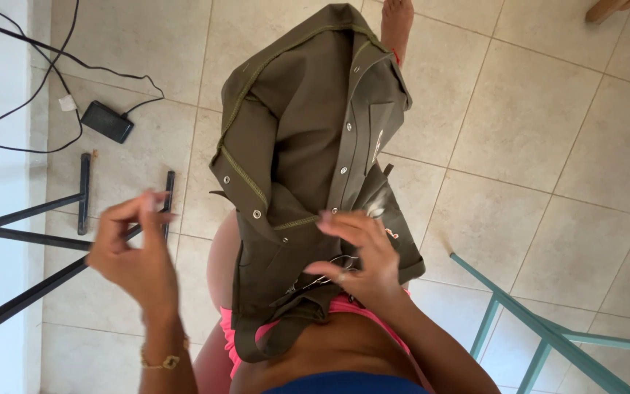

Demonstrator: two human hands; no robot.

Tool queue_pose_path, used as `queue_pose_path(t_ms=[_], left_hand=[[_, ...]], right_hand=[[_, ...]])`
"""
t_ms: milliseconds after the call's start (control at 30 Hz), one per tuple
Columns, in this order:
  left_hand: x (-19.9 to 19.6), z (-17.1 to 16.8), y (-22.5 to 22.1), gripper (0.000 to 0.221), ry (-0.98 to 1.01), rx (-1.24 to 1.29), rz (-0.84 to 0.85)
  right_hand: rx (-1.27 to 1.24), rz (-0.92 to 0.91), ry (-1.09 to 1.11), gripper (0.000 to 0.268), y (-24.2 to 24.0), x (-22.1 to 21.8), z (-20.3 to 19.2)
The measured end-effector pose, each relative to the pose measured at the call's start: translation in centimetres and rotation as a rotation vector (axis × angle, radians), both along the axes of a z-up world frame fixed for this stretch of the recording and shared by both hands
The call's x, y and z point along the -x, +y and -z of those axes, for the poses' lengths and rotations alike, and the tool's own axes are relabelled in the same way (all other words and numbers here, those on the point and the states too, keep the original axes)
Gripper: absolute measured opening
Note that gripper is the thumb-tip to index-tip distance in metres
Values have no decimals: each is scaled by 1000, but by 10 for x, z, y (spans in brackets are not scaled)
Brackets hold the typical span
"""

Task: The person is inspecting a green jumpsuit and using scissors to trim loose threads from the seams and belt area.

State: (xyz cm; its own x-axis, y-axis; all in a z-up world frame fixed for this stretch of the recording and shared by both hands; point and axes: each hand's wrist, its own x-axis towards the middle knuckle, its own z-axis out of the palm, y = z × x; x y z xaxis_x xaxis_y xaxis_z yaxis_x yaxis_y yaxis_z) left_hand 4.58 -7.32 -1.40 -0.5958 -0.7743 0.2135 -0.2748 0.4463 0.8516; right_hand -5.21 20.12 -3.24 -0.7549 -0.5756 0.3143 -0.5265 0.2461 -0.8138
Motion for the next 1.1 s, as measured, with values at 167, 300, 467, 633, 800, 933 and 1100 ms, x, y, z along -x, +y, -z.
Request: queue_pose_path(t_ms=[167,300,467,633,800,933,1100], left_hand=[[5,13,-12,55,-491,-76,57],[32,13,23,58,-397,-643,253],[41,51,29,48,-283,-859,272],[58,27,44,39,-137,-1078,286],[61,24,51,25,7,-1058,350],[61,21,49,24,25,-1008,378],[60,20,49,23,30,-1031,351]], right_hand=[[-105,-30,-14,49,-37,-2,18],[-31,327,-365,32,-31,12,37],[281,344,-750,24,-18,43,59],[543,341,-911,21,-11,41,111],[623,321,-999,21,-13,45,110],[630,315,-1005,21,-12,43,114],[641,301,-1015,21,-14,43,112]])
